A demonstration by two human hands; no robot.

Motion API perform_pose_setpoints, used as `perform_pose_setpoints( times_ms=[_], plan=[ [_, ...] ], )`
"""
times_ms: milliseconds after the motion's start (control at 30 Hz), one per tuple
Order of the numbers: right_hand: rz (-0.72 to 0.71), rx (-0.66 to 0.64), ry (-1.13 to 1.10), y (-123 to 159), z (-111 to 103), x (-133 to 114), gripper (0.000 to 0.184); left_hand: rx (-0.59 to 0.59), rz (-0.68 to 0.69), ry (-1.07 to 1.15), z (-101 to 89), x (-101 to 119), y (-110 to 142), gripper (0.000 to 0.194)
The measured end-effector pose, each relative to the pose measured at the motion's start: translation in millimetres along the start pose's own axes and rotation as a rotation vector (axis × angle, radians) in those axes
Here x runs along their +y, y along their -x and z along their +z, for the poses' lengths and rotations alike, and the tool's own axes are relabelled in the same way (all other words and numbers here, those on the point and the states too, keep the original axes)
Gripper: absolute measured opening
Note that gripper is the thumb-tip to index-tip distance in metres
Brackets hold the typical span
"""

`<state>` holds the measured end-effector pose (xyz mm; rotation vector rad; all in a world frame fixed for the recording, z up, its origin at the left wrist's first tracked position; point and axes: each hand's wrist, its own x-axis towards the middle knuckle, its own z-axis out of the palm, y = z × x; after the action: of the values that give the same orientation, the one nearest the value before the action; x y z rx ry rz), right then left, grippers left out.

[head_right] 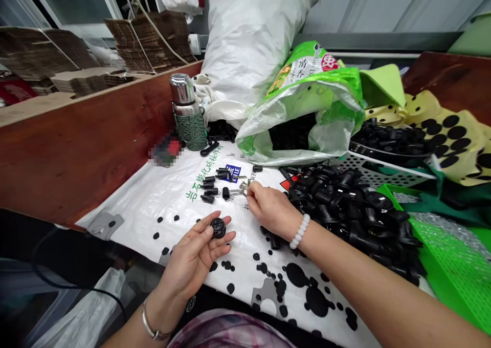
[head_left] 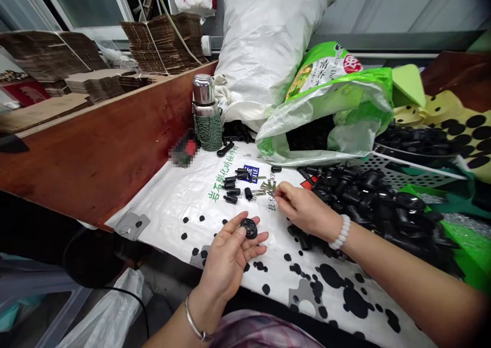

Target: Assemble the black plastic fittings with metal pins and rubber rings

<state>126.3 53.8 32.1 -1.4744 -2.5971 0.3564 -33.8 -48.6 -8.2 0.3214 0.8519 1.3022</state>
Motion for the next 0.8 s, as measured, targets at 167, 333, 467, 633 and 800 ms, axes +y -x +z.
perform_pose_setpoints(
  times_ms=[167,333,467,633,800],
  plan=[
    [-0.140,0.059,-0.233,27,-3,-12,0.010,-0.041,0.046,-0.093,1.7,-4,1,0.045],
    [-0.277,0.161,-0.401,44,1,-23,0.014,-0.105,0.101,-0.228,2.4,-9,1,0.050],
    [-0.235,0.190,-0.401,50,2,-18,0.014,-0.086,0.302,-0.560,-3.9,-2,-2,0.047],
    [-0.156,0.244,-0.362,56,8,-6,0.017,-0.022,0.672,-1.201,-14.2,6,-7,0.033],
    [-0.057,0.233,-0.475,64,14,0,0.020,-0.112,0.695,-1.413,-24.9,11,-8,0.040]
  ],
)
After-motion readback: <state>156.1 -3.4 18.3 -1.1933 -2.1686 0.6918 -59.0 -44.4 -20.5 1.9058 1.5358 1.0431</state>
